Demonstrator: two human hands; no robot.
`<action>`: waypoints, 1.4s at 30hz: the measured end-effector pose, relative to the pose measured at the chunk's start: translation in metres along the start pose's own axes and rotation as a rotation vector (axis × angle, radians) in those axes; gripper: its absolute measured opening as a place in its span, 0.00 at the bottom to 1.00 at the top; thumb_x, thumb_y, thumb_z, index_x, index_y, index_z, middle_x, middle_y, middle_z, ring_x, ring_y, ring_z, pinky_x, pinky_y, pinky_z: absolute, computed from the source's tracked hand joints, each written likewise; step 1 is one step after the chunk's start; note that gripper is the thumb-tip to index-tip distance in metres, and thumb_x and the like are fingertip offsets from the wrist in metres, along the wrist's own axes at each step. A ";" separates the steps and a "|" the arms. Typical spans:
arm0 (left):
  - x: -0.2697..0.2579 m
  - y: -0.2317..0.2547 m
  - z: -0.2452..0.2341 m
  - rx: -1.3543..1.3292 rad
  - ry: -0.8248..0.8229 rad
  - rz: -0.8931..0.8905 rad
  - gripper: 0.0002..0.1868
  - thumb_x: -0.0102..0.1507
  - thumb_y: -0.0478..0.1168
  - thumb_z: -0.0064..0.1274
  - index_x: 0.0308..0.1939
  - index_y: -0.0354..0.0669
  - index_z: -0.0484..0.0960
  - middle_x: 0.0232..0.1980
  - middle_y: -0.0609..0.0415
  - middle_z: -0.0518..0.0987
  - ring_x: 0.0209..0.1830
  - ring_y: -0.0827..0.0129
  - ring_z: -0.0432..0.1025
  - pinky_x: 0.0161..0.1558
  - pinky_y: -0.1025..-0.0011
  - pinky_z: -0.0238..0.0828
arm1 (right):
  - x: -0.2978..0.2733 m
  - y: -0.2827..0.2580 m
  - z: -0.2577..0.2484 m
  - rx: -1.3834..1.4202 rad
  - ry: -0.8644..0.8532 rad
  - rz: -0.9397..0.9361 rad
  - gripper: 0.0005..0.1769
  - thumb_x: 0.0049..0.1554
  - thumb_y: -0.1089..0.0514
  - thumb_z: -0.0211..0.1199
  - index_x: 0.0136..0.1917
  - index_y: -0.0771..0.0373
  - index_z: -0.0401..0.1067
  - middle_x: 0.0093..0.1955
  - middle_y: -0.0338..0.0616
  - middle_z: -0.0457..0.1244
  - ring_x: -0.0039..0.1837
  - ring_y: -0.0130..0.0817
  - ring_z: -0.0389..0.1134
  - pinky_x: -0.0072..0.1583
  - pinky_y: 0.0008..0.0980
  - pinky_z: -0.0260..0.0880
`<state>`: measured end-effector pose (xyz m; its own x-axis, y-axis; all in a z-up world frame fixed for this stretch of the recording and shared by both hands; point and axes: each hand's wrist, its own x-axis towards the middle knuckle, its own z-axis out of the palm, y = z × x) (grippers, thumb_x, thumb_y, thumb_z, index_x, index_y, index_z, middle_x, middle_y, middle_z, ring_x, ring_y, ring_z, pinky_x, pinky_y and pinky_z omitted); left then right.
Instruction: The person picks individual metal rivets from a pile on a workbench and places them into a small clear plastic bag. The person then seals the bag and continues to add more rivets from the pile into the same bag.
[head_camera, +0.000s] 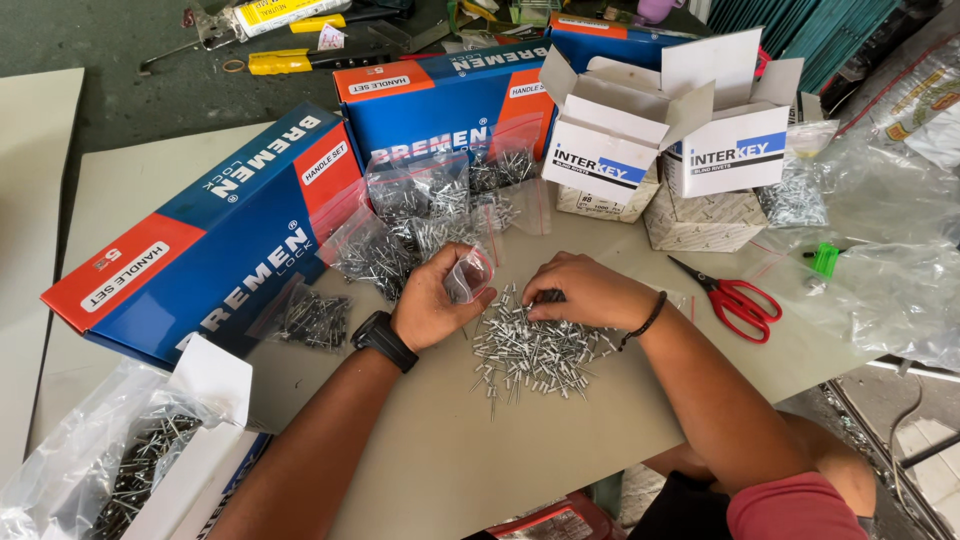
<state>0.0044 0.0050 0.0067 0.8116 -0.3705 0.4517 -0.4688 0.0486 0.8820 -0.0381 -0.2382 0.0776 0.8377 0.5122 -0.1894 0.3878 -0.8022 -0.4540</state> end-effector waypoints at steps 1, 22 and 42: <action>0.001 -0.001 0.000 0.002 0.002 -0.001 0.16 0.53 0.37 0.70 0.42 0.46 0.82 0.31 0.52 0.80 0.35 0.70 0.74 0.43 0.70 0.71 | -0.002 -0.001 -0.002 0.001 -0.001 -0.002 0.17 0.60 0.43 0.63 0.55 0.53 0.79 0.52 0.44 0.71 0.64 0.49 0.64 0.67 0.54 0.59; -0.003 0.001 0.003 -0.023 -0.015 0.001 0.18 0.51 0.34 0.69 0.43 0.45 0.81 0.31 0.52 0.83 0.36 0.68 0.78 0.43 0.69 0.73 | 0.008 -0.016 0.009 0.598 0.884 -0.260 0.06 0.58 0.65 0.67 0.51 0.61 0.76 0.45 0.44 0.70 0.48 0.33 0.68 0.57 0.33 0.67; -0.001 0.005 0.002 -0.010 0.006 0.019 0.17 0.53 0.36 0.69 0.43 0.45 0.81 0.30 0.51 0.82 0.34 0.72 0.74 0.42 0.71 0.72 | -0.001 -0.023 0.017 -0.120 0.089 -0.077 0.13 0.61 0.45 0.59 0.50 0.52 0.78 0.53 0.42 0.69 0.66 0.51 0.64 0.65 0.55 0.61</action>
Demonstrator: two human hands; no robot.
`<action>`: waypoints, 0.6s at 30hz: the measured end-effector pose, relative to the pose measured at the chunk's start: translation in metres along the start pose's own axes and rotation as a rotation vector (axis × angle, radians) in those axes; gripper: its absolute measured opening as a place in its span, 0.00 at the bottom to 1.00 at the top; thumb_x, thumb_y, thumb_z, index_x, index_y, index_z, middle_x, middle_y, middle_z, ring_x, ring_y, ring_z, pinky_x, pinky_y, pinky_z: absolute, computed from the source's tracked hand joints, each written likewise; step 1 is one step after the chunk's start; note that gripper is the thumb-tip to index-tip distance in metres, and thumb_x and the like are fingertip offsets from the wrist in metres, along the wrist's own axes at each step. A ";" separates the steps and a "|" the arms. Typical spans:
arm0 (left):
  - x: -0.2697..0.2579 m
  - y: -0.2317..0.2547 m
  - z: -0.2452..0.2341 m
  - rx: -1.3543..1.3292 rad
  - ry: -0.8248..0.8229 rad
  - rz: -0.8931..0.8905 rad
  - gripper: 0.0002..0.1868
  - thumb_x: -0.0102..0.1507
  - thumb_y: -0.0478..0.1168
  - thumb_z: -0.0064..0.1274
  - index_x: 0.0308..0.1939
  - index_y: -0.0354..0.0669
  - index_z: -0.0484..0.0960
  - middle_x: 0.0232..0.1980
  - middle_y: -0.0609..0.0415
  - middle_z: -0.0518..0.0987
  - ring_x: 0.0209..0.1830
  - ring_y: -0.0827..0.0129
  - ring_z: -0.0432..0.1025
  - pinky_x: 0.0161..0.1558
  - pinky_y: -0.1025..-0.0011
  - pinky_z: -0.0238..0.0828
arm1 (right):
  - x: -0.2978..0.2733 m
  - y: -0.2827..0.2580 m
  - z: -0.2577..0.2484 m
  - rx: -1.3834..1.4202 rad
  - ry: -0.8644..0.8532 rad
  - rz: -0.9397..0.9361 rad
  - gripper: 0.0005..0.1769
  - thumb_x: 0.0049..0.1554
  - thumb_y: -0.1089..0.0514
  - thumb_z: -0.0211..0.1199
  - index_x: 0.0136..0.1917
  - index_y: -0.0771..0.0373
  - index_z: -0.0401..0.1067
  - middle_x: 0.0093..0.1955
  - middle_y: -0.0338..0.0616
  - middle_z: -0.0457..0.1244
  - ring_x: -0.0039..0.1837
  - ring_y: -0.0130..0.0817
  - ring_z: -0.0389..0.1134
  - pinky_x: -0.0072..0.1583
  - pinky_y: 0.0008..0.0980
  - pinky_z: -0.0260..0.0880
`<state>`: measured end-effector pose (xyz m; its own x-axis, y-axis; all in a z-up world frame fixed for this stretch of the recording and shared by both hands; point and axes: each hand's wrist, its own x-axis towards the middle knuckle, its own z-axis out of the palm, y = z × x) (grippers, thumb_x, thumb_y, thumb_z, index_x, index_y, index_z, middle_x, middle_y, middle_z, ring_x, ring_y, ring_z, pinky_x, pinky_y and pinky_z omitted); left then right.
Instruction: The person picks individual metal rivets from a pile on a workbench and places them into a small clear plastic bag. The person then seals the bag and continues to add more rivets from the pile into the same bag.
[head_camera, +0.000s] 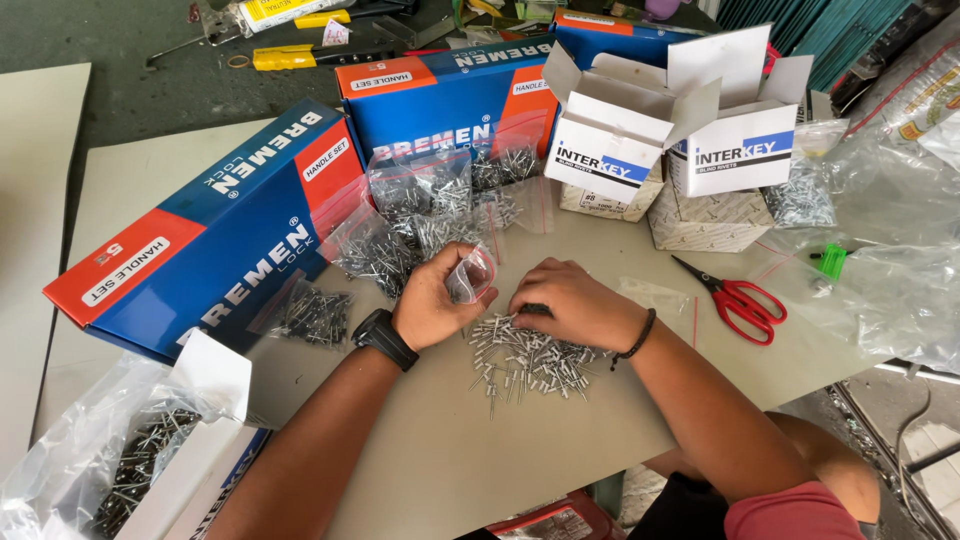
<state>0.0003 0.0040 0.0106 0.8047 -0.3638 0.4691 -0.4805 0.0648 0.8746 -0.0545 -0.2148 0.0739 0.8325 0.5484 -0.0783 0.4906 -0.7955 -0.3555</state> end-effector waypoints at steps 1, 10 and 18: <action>0.000 0.000 0.000 0.001 0.001 -0.001 0.17 0.53 0.36 0.69 0.43 0.45 0.81 0.30 0.51 0.82 0.34 0.72 0.74 0.42 0.71 0.72 | 0.001 0.003 -0.001 0.001 -0.001 -0.001 0.13 0.61 0.45 0.59 0.50 0.52 0.78 0.53 0.42 0.69 0.66 0.51 0.64 0.65 0.55 0.61; -0.001 -0.003 0.000 0.008 0.011 -0.011 0.17 0.52 0.37 0.69 0.43 0.45 0.81 0.30 0.50 0.81 0.33 0.72 0.74 0.41 0.70 0.72 | -0.005 0.013 -0.012 0.411 0.135 0.034 0.09 0.61 0.52 0.62 0.50 0.57 0.79 0.53 0.45 0.69 0.64 0.46 0.67 0.65 0.50 0.66; -0.001 0.002 0.000 0.007 0.022 -0.012 0.16 0.52 0.37 0.69 0.42 0.45 0.82 0.29 0.52 0.81 0.33 0.73 0.74 0.42 0.72 0.72 | -0.003 0.023 -0.003 0.768 0.363 0.130 0.09 0.63 0.59 0.60 0.53 0.61 0.79 0.43 0.46 0.70 0.48 0.33 0.67 0.51 0.31 0.70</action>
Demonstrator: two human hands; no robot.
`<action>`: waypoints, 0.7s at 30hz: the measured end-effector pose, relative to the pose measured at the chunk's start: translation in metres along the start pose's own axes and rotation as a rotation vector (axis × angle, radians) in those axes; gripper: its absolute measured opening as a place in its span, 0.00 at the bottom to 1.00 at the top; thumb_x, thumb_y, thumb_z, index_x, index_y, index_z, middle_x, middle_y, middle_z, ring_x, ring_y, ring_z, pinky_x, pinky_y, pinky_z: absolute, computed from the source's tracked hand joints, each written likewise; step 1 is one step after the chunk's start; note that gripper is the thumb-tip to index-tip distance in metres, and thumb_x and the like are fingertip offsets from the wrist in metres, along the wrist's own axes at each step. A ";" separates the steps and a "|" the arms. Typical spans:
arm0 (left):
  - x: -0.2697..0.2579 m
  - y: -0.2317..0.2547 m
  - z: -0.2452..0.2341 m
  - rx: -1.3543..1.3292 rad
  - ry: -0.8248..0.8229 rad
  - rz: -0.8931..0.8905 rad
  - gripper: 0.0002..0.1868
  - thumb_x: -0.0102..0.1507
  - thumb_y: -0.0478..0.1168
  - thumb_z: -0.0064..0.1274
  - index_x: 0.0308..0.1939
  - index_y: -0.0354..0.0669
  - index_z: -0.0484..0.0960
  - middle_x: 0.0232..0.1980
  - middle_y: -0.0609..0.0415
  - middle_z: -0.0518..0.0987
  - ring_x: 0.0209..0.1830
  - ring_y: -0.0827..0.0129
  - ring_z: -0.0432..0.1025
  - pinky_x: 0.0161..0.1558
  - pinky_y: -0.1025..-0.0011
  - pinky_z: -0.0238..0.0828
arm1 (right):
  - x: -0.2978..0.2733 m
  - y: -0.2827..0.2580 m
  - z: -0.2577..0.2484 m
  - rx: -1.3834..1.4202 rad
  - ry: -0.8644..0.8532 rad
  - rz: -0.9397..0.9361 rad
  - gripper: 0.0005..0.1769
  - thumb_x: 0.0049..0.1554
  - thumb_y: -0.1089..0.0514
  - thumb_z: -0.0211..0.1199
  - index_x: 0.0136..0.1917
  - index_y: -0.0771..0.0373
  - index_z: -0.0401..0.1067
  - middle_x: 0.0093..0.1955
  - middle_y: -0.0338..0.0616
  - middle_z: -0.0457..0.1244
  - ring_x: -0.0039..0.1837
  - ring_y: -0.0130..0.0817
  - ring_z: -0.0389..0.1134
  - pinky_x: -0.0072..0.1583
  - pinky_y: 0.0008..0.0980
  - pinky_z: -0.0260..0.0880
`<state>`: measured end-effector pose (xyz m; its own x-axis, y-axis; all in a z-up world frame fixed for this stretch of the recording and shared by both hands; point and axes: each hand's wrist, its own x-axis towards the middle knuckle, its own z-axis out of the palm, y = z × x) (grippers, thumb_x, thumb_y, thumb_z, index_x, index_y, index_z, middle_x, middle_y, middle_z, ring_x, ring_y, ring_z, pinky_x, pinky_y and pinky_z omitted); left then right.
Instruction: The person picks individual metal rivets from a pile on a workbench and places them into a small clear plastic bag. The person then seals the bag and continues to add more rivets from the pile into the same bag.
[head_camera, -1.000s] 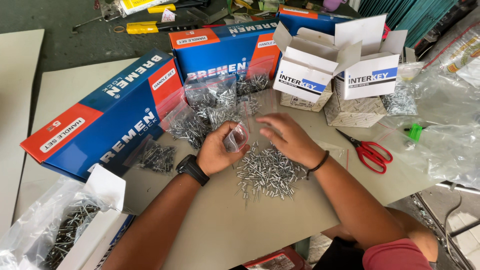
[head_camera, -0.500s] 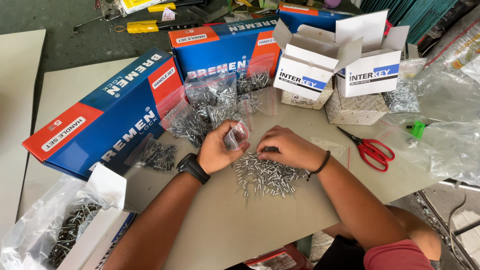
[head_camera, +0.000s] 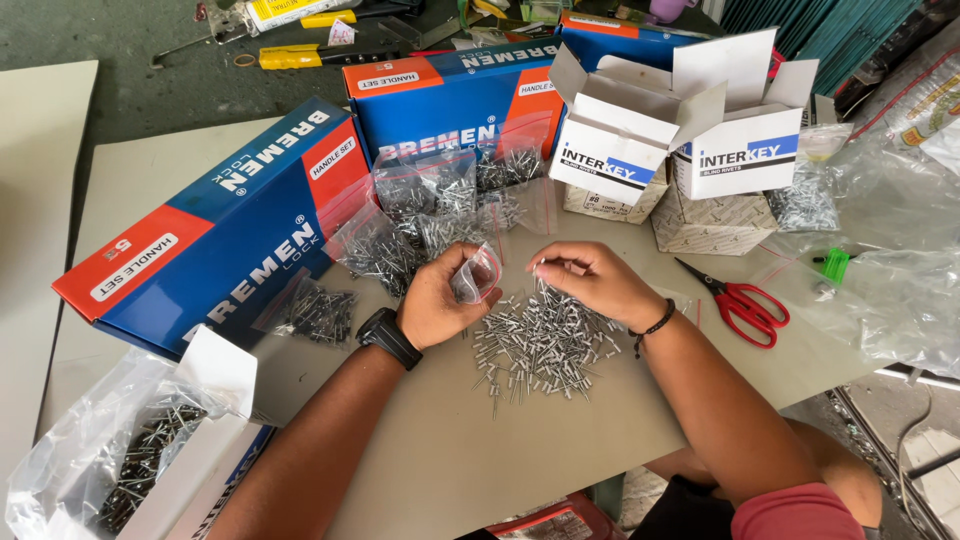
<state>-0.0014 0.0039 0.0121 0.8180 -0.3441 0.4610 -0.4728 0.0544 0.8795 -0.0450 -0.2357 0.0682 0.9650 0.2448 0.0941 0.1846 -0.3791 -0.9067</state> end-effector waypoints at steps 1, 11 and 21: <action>0.000 -0.001 0.002 0.001 0.002 0.002 0.16 0.52 0.37 0.69 0.42 0.45 0.82 0.29 0.52 0.81 0.33 0.73 0.74 0.42 0.72 0.72 | 0.001 0.008 0.002 -0.001 -0.001 -0.003 0.09 0.63 0.59 0.60 0.53 0.61 0.79 0.43 0.46 0.70 0.48 0.33 0.67 0.51 0.31 0.70; 0.001 -0.010 0.004 0.029 0.015 0.021 0.19 0.49 0.39 0.70 0.42 0.47 0.81 0.30 0.51 0.82 0.33 0.64 0.78 0.42 0.68 0.73 | 0.014 0.024 0.031 0.205 0.569 -0.280 0.06 0.64 0.64 0.60 0.55 0.64 0.74 0.48 0.40 0.70 0.54 0.24 0.68 0.63 0.30 0.67; 0.000 -0.009 0.002 0.026 0.008 0.022 0.21 0.49 0.41 0.70 0.44 0.48 0.81 0.30 0.49 0.82 0.35 0.63 0.79 0.43 0.67 0.73 | 0.021 -0.023 0.061 0.109 0.409 -0.315 0.09 0.62 0.63 0.62 0.55 0.63 0.77 0.50 0.44 0.71 0.56 0.25 0.70 0.62 0.32 0.70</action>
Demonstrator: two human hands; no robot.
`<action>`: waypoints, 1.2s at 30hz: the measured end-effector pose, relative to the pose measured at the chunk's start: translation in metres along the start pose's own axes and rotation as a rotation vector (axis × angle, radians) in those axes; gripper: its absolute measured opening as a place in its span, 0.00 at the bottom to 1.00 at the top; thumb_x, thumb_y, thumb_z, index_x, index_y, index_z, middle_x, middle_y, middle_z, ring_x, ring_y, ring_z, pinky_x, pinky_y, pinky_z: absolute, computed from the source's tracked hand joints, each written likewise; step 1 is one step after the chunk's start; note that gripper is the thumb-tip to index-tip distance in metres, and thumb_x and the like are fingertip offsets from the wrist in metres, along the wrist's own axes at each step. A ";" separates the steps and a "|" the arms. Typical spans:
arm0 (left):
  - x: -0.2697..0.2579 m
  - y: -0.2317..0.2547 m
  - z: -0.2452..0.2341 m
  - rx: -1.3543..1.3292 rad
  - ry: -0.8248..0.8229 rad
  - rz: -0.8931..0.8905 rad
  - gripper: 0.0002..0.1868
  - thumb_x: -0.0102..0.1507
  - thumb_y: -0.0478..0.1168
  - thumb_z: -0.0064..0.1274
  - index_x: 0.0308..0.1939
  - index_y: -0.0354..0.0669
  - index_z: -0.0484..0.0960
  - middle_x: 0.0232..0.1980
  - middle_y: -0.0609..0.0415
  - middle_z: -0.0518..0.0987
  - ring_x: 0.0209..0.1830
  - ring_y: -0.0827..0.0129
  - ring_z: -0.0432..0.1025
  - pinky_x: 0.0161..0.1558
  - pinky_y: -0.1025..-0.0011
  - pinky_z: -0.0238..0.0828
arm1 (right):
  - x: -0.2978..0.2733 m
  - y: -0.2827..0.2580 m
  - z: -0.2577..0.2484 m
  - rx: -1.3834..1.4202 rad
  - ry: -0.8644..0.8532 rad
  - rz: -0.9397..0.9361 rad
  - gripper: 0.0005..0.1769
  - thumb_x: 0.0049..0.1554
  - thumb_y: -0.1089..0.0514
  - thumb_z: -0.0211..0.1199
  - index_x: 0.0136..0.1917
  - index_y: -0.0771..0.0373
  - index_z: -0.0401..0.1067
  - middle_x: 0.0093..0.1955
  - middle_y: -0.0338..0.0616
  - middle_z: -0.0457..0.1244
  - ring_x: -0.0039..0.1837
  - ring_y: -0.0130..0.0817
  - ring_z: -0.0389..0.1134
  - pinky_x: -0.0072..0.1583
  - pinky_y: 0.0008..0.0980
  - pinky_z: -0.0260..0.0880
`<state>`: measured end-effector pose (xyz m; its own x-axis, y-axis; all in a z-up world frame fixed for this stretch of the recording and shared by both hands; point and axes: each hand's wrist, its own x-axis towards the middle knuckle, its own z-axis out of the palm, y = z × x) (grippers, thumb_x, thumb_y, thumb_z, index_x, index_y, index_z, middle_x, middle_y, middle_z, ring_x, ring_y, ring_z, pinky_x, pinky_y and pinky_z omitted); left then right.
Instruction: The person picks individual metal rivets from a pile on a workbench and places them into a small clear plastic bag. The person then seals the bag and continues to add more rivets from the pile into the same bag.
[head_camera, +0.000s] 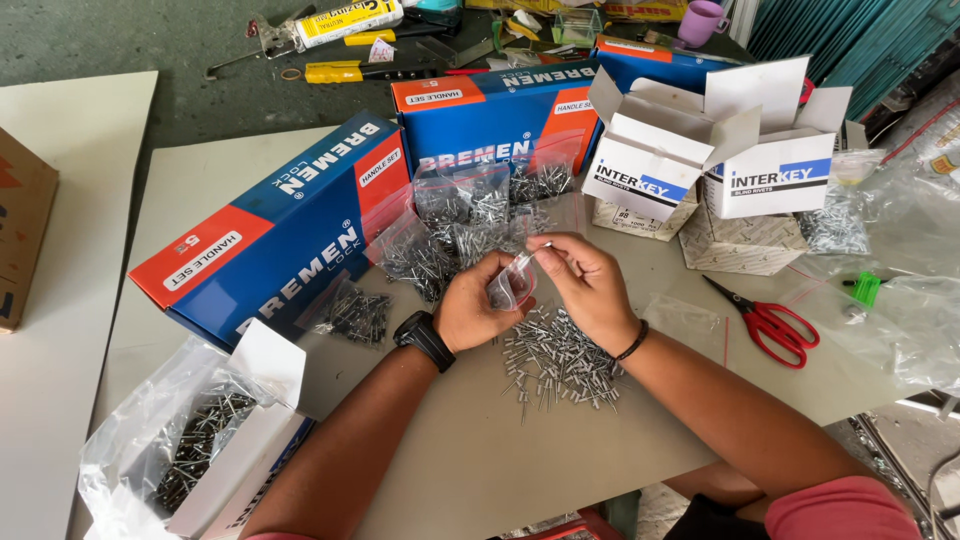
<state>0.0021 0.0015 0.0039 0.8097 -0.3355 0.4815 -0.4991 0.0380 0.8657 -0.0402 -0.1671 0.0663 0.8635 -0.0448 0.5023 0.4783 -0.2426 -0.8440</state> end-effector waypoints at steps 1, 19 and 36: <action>0.000 0.002 -0.001 0.002 0.000 0.003 0.21 0.49 0.41 0.70 0.44 0.48 0.81 0.30 0.49 0.82 0.35 0.63 0.79 0.43 0.67 0.73 | -0.001 -0.002 0.000 0.001 0.001 -0.003 0.09 0.62 0.63 0.62 0.55 0.63 0.77 0.50 0.44 0.71 0.56 0.25 0.70 0.62 0.32 0.70; 0.003 0.011 -0.001 -0.033 -0.012 -0.009 0.18 0.51 0.38 0.69 0.43 0.46 0.81 0.29 0.51 0.81 0.33 0.71 0.74 0.41 0.70 0.73 | 0.007 -0.025 -0.026 -0.948 -0.948 0.080 0.27 0.62 0.39 0.59 0.66 0.56 0.72 0.62 0.51 0.67 0.66 0.44 0.65 0.67 0.45 0.65; 0.002 0.012 -0.004 -0.054 -0.016 -0.027 0.14 0.54 0.37 0.69 0.41 0.45 0.82 0.29 0.53 0.81 0.33 0.74 0.74 0.40 0.72 0.72 | 0.015 0.012 -0.063 -0.207 -0.336 0.163 0.07 0.62 0.57 0.63 0.52 0.60 0.78 0.44 0.42 0.70 0.44 0.28 0.61 0.49 0.29 0.64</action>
<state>-0.0014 0.0057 0.0158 0.8172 -0.3521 0.4562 -0.4596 0.0795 0.8846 -0.0315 -0.2314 0.0760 0.9456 0.2117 0.2472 0.3188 -0.4498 -0.8343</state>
